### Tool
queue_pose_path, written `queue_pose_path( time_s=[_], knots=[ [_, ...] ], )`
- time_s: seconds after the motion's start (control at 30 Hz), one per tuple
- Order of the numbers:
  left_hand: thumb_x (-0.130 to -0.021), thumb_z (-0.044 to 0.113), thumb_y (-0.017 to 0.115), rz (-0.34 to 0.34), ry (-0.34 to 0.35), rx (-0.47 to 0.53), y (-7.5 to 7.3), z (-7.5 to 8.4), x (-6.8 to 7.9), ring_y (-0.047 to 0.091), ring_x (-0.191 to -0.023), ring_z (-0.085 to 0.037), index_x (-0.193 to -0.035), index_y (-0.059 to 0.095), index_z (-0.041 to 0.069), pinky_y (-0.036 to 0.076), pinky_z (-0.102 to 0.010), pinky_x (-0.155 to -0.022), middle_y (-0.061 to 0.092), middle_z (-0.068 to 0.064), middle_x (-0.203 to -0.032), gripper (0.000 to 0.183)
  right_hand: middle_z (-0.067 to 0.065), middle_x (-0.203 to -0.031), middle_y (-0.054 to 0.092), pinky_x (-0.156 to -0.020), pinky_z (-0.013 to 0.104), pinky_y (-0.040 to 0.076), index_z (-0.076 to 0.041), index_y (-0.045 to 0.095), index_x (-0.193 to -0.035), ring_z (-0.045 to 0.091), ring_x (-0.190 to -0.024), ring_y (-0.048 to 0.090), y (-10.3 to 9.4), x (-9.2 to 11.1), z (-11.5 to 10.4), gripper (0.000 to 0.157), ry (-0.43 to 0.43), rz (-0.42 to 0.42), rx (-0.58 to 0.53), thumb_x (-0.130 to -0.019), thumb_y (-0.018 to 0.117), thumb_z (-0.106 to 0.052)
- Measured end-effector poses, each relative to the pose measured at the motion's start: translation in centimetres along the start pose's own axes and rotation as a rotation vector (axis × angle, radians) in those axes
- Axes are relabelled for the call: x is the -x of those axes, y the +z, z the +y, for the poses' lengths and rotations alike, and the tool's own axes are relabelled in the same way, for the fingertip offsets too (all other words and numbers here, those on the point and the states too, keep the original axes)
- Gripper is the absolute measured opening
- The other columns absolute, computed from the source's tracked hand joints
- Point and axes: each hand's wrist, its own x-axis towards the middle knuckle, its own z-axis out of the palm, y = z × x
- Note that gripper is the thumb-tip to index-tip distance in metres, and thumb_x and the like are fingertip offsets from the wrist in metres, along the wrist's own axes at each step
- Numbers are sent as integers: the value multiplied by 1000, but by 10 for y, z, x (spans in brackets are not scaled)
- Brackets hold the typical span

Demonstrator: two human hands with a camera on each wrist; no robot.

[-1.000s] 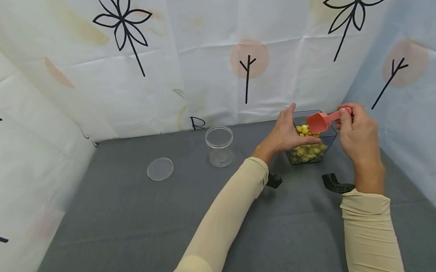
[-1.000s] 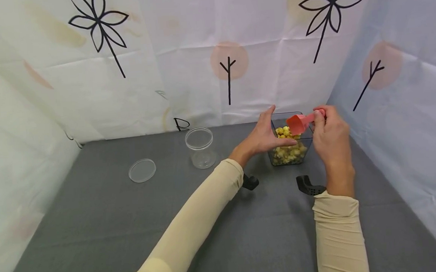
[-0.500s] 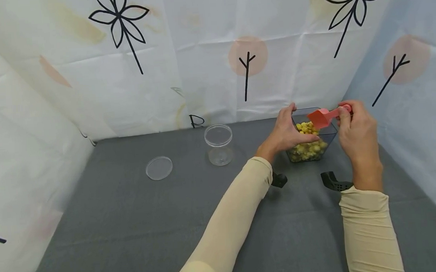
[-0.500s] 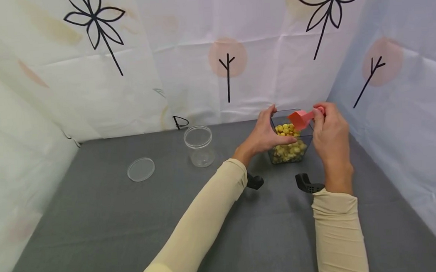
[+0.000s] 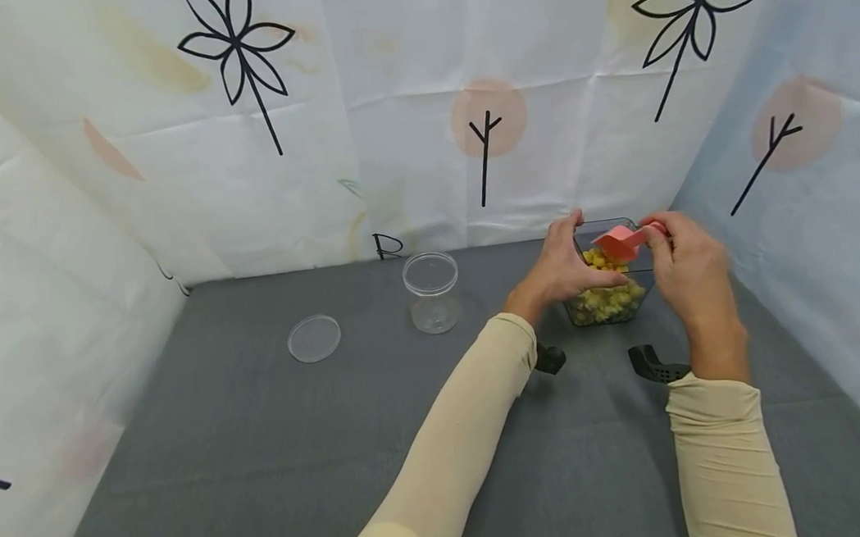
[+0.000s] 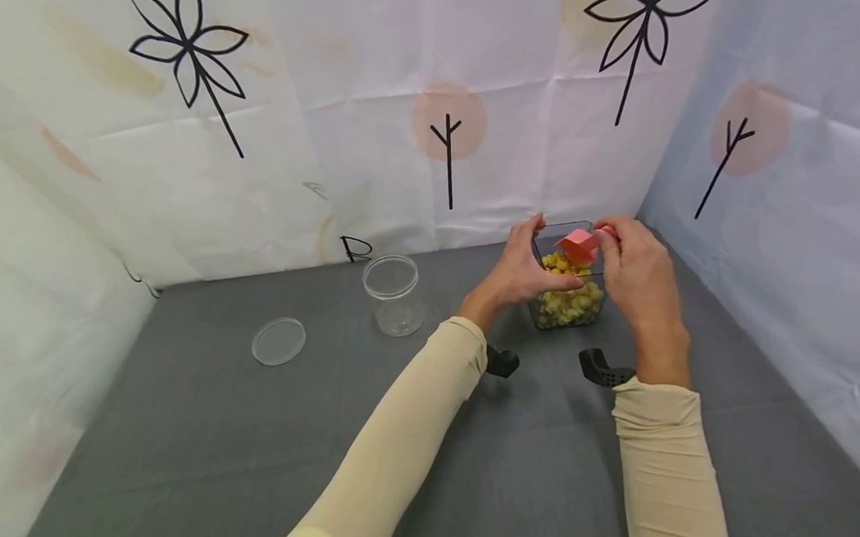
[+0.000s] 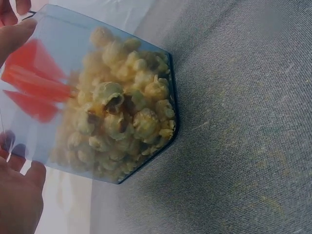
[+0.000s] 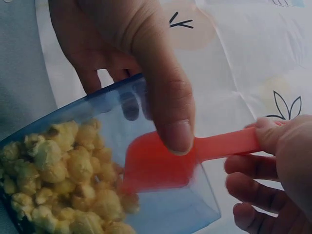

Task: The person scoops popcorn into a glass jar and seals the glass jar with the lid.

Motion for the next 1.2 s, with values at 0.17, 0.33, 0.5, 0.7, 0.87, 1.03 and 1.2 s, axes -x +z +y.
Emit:
queue_pose_path(
  time_s=[0.17, 0.33, 0.5, 0.7, 0.87, 1.03, 1.2],
  knots=[
    [-76, 49, 88, 1, 0, 11, 0, -2, 0, 40, -144, -12, -164, 15, 28, 44, -34, -116, 33, 8, -161, 116, 25, -114, 61, -72, 42, 44, 1, 58, -132, 38, -96, 57, 1, 0, 1, 44, 52, -86, -8, -111, 40, -33],
    [-76, 48, 89, 9, -4, 19, 1, -2, -1, 39, -145, -12, -164, 16, 27, 44, -32, -116, 32, 9, -161, 116, 24, -107, 61, -63, 33, 37, 0, 56, -134, 32, -85, 52, 0, -2, 3, 48, 108, -136, -2, -112, 33, -36],
    [-76, 47, 88, 10, -3, 13, 1, -2, -2, 37, -146, -11, -164, 16, 27, 43, -31, -116, 31, 8, -162, 116, 24, -108, 62, -66, 36, 35, 1, 55, -133, 28, -81, 47, 0, -3, 4, 48, 138, -140, -15, -112, 31, -35],
    [-76, 47, 88, 7, -4, 18, 1, -2, -1, 37, -145, -10, -164, 16, 27, 44, -29, -115, 31, 9, -162, 115, 22, -111, 63, -62, 31, 36, -2, 54, -135, 18, -74, 44, 4, -4, 7, 52, 234, -139, -30, -112, 28, -40],
    [-77, 45, 88, 2, 2, 35, 2, -3, -2, 37, -145, -12, -164, 17, 25, 44, -31, -115, 30, 7, -163, 115, 19, -109, 63, -65, 29, 36, -3, 55, -134, 6, -72, 43, 4, -3, 11, 52, 253, -131, -52, -112, 28, -41],
    [-77, 45, 88, -1, 5, 38, 2, -4, -2, 37, -143, -11, -164, 15, 26, 49, -27, -107, 29, 8, -163, 115, 19, -108, 64, -69, 31, 37, -3, 56, -132, 7, -78, 47, 3, -4, 13, 51, 245, -150, -50, -112, 28, -41],
    [-76, 46, 88, 7, 9, 45, 3, -6, -3, 38, -142, -10, -164, 16, 28, 51, -25, -102, 30, 9, -163, 116, 10, -101, 62, -68, 32, 38, -3, 56, -131, 15, -79, 48, 4, -5, 14, 52, 267, -186, -42, -111, 28, -42]
  ],
)
